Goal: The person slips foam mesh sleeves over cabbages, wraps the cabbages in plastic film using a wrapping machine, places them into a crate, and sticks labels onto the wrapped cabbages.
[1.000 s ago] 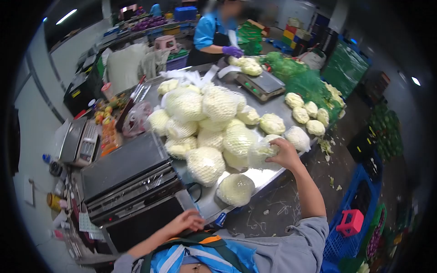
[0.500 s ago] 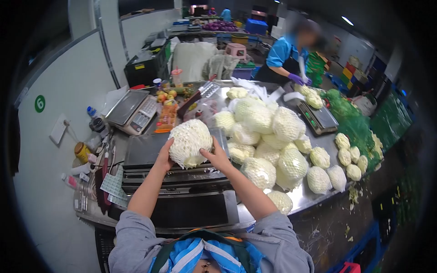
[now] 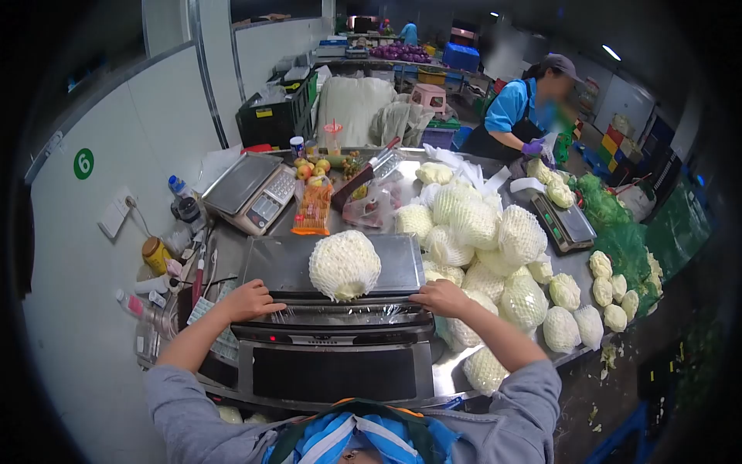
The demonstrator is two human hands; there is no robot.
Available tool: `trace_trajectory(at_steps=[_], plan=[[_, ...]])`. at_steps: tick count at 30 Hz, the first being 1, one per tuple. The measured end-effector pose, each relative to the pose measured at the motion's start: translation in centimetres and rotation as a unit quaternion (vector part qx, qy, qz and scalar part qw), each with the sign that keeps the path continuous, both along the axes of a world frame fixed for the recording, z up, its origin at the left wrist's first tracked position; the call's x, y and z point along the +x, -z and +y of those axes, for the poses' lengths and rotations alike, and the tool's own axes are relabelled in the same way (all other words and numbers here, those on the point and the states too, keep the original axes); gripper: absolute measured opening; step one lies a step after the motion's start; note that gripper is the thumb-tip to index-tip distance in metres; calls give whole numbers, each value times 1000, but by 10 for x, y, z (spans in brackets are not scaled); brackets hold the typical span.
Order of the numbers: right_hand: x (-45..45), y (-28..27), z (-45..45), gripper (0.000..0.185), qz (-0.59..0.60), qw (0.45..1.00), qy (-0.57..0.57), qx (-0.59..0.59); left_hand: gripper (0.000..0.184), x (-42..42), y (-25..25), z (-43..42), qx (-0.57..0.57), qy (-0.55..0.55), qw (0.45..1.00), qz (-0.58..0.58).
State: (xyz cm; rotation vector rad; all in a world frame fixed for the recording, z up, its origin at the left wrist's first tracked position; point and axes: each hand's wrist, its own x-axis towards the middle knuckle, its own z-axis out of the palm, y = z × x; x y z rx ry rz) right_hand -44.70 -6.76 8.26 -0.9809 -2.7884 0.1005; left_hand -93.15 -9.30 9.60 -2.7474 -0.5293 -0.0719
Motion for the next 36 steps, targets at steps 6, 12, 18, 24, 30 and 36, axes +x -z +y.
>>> trace_trajectory(at_steps=[6,12,18,24,30,36], plan=[[-22,30,-3,24,21,994,-100,44,30,29,41,12,-14,-8,998,-65],[-21,-25,-42,13,571,752,60,-324,14,54,-35,-34,-362,-164,603,-692],[-101,-22,124,22,497,834,166,-174,22,99,14,133,-231,-251,643,-685],[-95,37,106,103,390,856,-71,-332,81,85,83,118,-541,-77,646,-533],[-102,31,119,135,244,920,-40,-303,124,90,46,105,-486,-196,764,-378],[-91,6,83,125,358,864,0,-353,119,99,-1,43,-386,-231,795,-406]])
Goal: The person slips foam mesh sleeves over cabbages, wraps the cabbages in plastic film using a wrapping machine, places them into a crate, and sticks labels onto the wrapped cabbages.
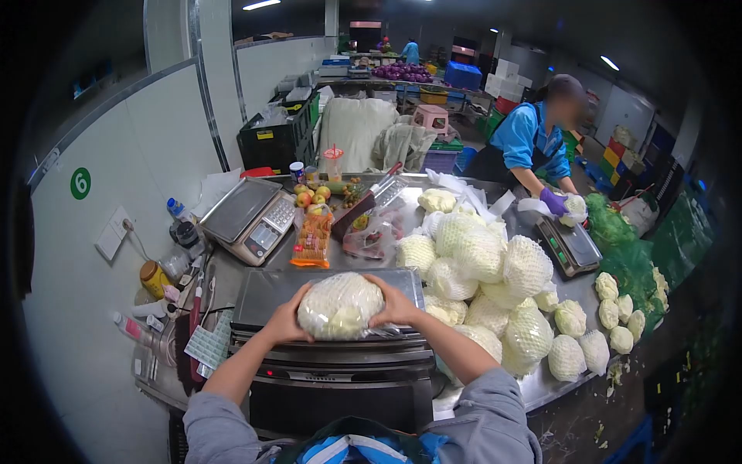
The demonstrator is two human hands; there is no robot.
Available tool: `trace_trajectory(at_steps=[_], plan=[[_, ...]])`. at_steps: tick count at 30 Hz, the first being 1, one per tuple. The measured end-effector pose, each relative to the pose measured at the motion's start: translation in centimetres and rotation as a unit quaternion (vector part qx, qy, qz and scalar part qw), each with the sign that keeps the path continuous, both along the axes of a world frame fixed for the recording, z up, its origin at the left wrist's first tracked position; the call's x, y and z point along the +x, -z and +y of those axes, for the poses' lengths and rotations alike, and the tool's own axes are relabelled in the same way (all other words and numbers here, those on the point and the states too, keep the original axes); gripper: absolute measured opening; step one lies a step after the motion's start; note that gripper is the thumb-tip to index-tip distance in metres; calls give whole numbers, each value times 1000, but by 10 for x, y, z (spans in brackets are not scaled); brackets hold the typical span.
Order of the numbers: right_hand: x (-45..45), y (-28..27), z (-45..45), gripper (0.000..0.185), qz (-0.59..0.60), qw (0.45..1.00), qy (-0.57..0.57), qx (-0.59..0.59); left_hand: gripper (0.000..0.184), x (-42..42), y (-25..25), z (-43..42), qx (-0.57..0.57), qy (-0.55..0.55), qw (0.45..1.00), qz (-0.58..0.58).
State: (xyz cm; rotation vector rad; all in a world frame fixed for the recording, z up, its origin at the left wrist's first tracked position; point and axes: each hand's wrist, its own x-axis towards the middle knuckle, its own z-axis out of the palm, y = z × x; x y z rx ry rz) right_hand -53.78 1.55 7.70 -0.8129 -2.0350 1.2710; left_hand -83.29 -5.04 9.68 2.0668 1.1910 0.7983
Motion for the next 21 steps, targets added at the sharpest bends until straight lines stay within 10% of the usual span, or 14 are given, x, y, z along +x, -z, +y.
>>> trace_trajectory(at_steps=[3,8,11,13,15,18,21], plan=[[7,-48,-72,110,-99,992,-24,71,114,0,-49,-70,8,16,997,79],[19,24,-155,84,-95,977,-138,-132,94,1,18,-161,-220,21,972,-82],[21,42,-191,83,-82,845,-165,-502,63,4,55,-187,-557,-7,830,-41],[27,50,-200,79,-62,791,-122,-596,50,-8,78,-200,-683,35,661,-309],[46,82,-217,70,-22,788,-112,-605,48,-16,88,-215,-662,31,670,-334],[54,64,-253,28,-32,968,4,-249,49,-20,93,-243,-285,46,957,6],[51,68,-280,25,88,927,146,-335,42,-12,96,-266,-402,-214,840,-295]])
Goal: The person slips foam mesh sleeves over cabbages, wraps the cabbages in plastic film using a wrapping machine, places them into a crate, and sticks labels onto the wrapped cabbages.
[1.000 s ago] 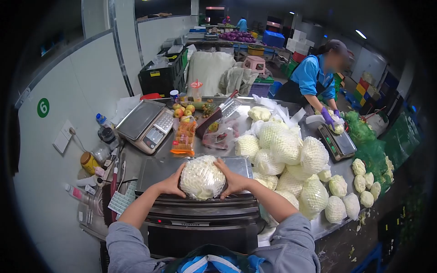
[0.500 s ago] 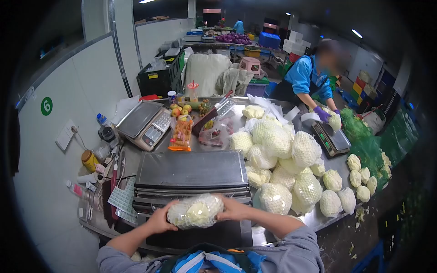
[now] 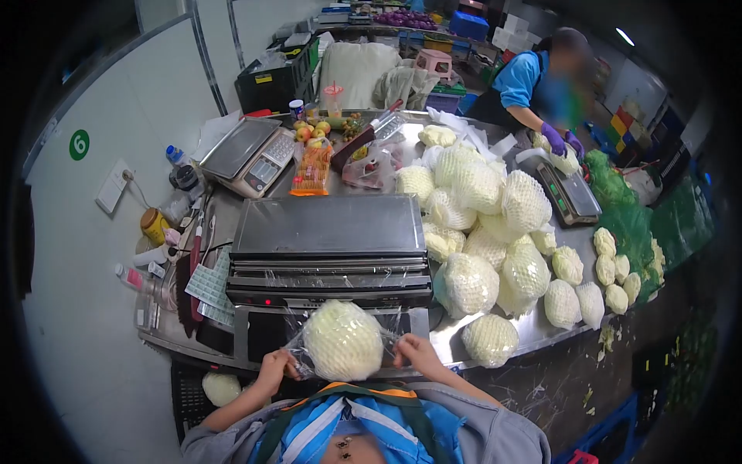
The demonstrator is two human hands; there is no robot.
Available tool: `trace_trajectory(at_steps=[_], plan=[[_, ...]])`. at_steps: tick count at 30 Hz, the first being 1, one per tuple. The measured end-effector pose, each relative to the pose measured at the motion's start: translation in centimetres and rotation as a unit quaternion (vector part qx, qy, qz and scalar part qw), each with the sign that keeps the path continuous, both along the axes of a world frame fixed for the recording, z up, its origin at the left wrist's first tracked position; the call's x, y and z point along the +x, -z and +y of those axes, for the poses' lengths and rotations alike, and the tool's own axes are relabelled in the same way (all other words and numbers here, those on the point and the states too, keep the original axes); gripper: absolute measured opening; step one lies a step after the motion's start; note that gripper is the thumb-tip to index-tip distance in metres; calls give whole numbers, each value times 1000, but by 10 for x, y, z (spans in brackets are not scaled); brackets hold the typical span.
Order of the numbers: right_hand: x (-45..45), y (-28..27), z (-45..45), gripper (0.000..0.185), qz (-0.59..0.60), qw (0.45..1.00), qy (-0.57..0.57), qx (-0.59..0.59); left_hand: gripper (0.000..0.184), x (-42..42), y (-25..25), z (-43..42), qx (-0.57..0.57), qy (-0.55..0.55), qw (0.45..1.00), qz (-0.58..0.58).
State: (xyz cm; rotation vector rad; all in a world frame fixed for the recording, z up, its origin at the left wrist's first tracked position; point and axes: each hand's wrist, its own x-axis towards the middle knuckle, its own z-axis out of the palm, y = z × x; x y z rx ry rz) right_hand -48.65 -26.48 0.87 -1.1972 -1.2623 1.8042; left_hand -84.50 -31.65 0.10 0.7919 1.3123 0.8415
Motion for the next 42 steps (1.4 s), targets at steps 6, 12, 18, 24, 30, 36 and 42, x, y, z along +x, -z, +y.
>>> trace_trajectory(at_steps=[6,12,18,24,30,36,42], plan=[[20,14,-51,31,-43,965,38,-257,49,-4,62,-72,-255,14,956,-147],[-50,108,-75,28,104,950,72,-286,35,80,94,-33,-11,173,984,-46],[-61,45,-91,31,30,996,-48,-73,37,103,38,-3,-76,352,913,-192],[-18,1,-120,37,-78,987,90,104,41,130,-9,7,-178,441,824,-309],[32,-76,-163,92,1,977,98,188,45,196,-4,-12,-369,373,587,-617],[111,60,-187,78,271,902,331,63,32,271,33,-25,-209,142,903,-348],[318,18,-165,47,258,849,460,-29,50,345,102,-77,-74,192,979,-1]])
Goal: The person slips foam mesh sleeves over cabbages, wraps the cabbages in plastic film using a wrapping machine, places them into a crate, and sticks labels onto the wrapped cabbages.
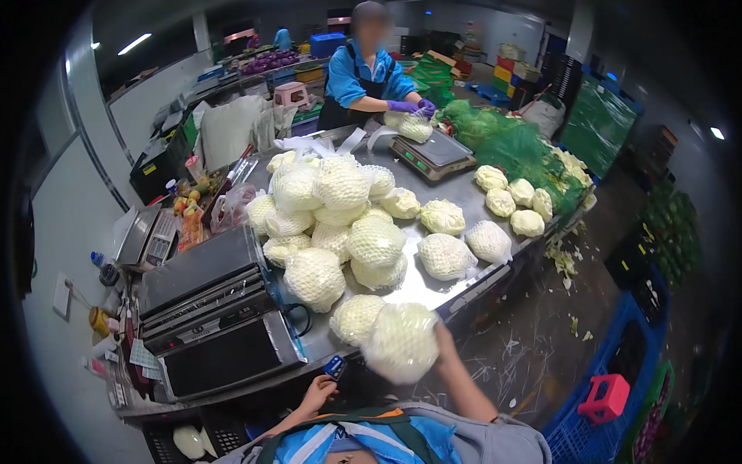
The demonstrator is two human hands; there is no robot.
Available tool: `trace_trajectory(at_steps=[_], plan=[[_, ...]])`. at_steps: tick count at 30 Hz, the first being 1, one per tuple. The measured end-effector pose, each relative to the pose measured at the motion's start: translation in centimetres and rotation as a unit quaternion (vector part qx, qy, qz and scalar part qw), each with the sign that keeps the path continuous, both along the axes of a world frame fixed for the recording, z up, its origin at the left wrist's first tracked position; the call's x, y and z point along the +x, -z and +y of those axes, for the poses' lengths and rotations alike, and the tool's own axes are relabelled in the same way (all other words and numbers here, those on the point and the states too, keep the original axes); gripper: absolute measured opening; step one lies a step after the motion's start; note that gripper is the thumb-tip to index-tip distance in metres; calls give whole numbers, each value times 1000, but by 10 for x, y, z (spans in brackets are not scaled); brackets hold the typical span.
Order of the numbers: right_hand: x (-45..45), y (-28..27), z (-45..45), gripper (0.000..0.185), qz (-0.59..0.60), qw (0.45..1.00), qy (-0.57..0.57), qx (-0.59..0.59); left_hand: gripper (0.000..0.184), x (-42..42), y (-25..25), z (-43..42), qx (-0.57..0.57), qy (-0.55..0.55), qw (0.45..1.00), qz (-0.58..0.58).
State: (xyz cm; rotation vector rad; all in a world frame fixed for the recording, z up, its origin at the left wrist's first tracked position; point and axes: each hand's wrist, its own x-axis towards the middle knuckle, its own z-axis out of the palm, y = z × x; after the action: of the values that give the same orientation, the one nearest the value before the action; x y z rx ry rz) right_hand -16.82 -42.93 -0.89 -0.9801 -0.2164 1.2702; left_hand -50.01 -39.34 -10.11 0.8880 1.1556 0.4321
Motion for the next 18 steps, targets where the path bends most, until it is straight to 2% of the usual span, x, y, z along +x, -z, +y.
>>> trace_trajectory(at_steps=[2,3,4,5,6,7,8,9,10,11,12,14,16,17,18], plan=[[86,28,41,43,-56,997,-56,1,57,9,58,-8,77,-100,990,63],[116,30,66,44,-69,992,-91,-55,61,14,66,-8,115,-134,981,73],[137,35,88,47,-83,987,-126,-46,61,18,74,-6,150,-147,977,39],[161,53,113,47,-133,975,-159,-75,55,20,82,-1,165,-127,975,81],[166,47,128,47,-133,973,-171,-74,50,23,84,4,183,-107,970,122],[165,39,146,45,-264,931,-207,-143,50,30,74,6,183,-118,968,125],[161,33,157,43,-390,866,-236,-205,44,37,62,6,120,-155,977,82],[156,26,161,43,-391,865,-243,-200,38,42,55,4,57,-189,980,36],[153,19,164,41,-541,791,-217,-187,38,43,58,3,60,-196,978,36],[151,12,166,39,-675,695,-183,-168,36,44,68,1,59,-266,961,43],[146,6,163,39,-675,694,-187,-164,33,44,81,-2,56,-334,940,51],[128,-2,147,40,-768,638,-55,18,29,38,100,-3,79,-364,926,59],[99,-3,120,37,-774,628,-68,57,29,44,66,-7,43,-271,953,128],[83,3,106,35,-799,592,-55,86,30,49,44,-8,45,-248,961,110],[65,9,92,33,-823,554,-42,116,27,57,52,-7,93,-300,949,27]])
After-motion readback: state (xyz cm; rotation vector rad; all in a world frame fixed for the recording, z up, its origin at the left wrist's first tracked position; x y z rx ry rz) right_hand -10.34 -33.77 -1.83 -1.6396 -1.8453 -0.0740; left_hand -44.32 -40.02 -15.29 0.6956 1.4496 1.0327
